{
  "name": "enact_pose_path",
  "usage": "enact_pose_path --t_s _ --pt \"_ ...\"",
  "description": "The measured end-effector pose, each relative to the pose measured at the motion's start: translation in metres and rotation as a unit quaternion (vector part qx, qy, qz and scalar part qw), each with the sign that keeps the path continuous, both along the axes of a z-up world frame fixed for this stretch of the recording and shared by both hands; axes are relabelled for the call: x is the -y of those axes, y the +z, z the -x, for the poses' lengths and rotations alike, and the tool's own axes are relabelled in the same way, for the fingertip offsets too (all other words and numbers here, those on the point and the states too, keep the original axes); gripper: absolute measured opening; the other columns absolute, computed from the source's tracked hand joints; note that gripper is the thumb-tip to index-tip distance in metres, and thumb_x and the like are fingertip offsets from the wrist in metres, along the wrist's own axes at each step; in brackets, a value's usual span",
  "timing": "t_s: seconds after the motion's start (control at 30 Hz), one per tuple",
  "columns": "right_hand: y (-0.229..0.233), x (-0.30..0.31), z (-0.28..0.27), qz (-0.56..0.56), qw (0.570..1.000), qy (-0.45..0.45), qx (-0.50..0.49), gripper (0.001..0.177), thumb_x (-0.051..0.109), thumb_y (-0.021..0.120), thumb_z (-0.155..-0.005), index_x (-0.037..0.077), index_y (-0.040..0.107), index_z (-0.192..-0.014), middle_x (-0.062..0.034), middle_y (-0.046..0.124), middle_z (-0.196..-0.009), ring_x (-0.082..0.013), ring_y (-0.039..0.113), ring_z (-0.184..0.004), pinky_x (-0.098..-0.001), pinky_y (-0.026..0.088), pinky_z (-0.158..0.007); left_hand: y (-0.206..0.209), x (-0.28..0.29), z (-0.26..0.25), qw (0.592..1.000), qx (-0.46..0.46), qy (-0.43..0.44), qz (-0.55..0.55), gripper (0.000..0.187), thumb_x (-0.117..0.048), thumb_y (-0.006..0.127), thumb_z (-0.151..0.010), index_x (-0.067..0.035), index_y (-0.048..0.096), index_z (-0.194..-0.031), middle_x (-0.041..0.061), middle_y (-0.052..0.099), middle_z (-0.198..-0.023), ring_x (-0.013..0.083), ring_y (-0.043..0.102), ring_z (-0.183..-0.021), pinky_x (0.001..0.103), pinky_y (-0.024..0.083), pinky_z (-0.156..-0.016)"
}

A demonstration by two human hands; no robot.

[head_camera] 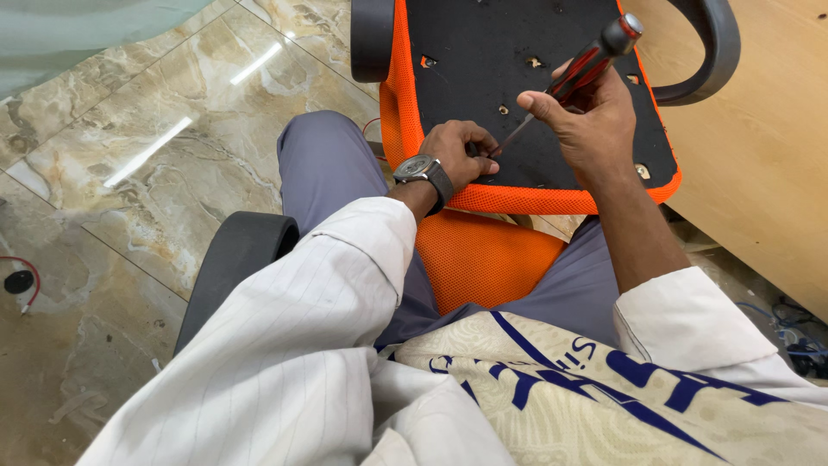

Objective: The person uses a screwdriver to tighten screws into the underside of an orange office chair seat. The hands hold the chair steady while turning the screwdriver repeatedly to secure fasteners.

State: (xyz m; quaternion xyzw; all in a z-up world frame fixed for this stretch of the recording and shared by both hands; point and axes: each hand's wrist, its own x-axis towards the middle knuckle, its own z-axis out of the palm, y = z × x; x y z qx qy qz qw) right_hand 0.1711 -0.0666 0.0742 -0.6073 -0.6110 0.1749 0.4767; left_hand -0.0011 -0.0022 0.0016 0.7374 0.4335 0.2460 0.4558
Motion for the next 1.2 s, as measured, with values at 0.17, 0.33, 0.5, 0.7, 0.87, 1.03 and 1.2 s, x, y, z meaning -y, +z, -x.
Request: enact_pose_path --t_s 0.17,0.33,0.5,0.7,0.87,1.03,1.2 --pt "0.014 0.002 0.001 0.065 0.959 0.128 -0.245 0.038 0.002 0.075 -0.09 0.012 0.055 -0.121 -0.0003 0.072 -0.113 -0.0141 0.072 -0.107 -0.0284 0.064 -0.088 -0.009 -0.002 -0.003 0.999 0.035 -0.001 -0.011 0.025 -0.016 0.086 -0.074 -0.016 0.082 -0.098 0.002 0.079 -0.092 0.0132 0.075 -0.082 0.03 0.06 -0.078" --pt "0.014 0.0 -0.002 0.069 0.967 0.129 -0.209 0.043 0.0 0.072 -0.096 0.011 0.053 -0.133 -0.0071 0.073 -0.116 -0.0192 0.072 -0.114 -0.0298 0.063 -0.094 -0.013 -0.004 -0.004 0.998 0.057 -0.013 -0.013 0.025 -0.012 0.082 -0.077 -0.016 0.082 -0.102 0.002 0.081 -0.092 0.0121 0.077 -0.083 0.028 0.061 -0.079" --pt "0.003 -0.005 -0.004 0.042 0.996 0.046 -0.064 0.041 0.004 0.085 -0.093 0.007 0.059 -0.124 -0.0075 0.069 -0.108 -0.017 0.07 -0.103 -0.0312 0.062 -0.093 -0.006 -0.001 0.0 0.999 0.022 -0.025 0.008 0.025 -0.021 0.086 -0.077 -0.016 0.081 -0.101 0.002 0.081 -0.092 0.0129 0.077 -0.083 0.03 0.059 -0.08" --pt "0.002 -0.011 0.002 0.067 0.977 0.104 -0.174 0.031 0.011 0.077 -0.101 0.009 0.059 -0.125 -0.0046 0.07 -0.113 -0.0139 0.069 -0.104 -0.0303 0.06 -0.091 -0.003 -0.001 -0.003 1.0 0.012 -0.013 -0.003 0.017 -0.023 0.081 -0.081 -0.016 0.083 -0.097 0.003 0.081 -0.092 0.0143 0.077 -0.084 0.031 0.059 -0.082" --pt "0.01 -0.007 -0.003 0.108 0.96 0.141 -0.217 0.042 0.009 0.079 -0.085 0.014 0.058 -0.122 -0.0032 0.072 -0.112 -0.0144 0.073 -0.104 -0.0303 0.063 -0.092 -0.007 -0.002 -0.003 0.999 0.032 -0.026 0.001 0.018 -0.021 0.078 -0.083 -0.016 0.083 -0.099 0.003 0.082 -0.095 0.0135 0.078 -0.086 0.031 0.059 -0.083" --pt "-0.001 -0.006 -0.003 0.06 0.988 0.09 -0.11 0.042 0.01 0.09 -0.086 0.011 0.063 -0.118 0.0004 0.064 -0.106 -0.012 0.067 -0.103 -0.0286 0.061 -0.094 0.0 -0.001 0.001 0.999 0.047 -0.013 0.023 0.022 -0.023 0.085 -0.079 -0.013 0.081 -0.098 0.005 0.08 -0.089 0.0157 0.075 -0.08 0.033 0.059 -0.077" --pt "-0.005 -0.008 -0.002 0.053 0.992 0.061 -0.092 0.041 0.012 0.092 -0.086 0.011 0.062 -0.114 0.0011 0.064 -0.102 -0.011 0.067 -0.102 -0.0266 0.06 -0.09 0.006 0.001 -0.005 0.998 0.035 0.016 0.045 0.019 -0.023 0.086 -0.076 -0.013 0.081 -0.091 0.002 0.078 -0.081 0.014 0.073 -0.072 0.034 0.058 -0.071"
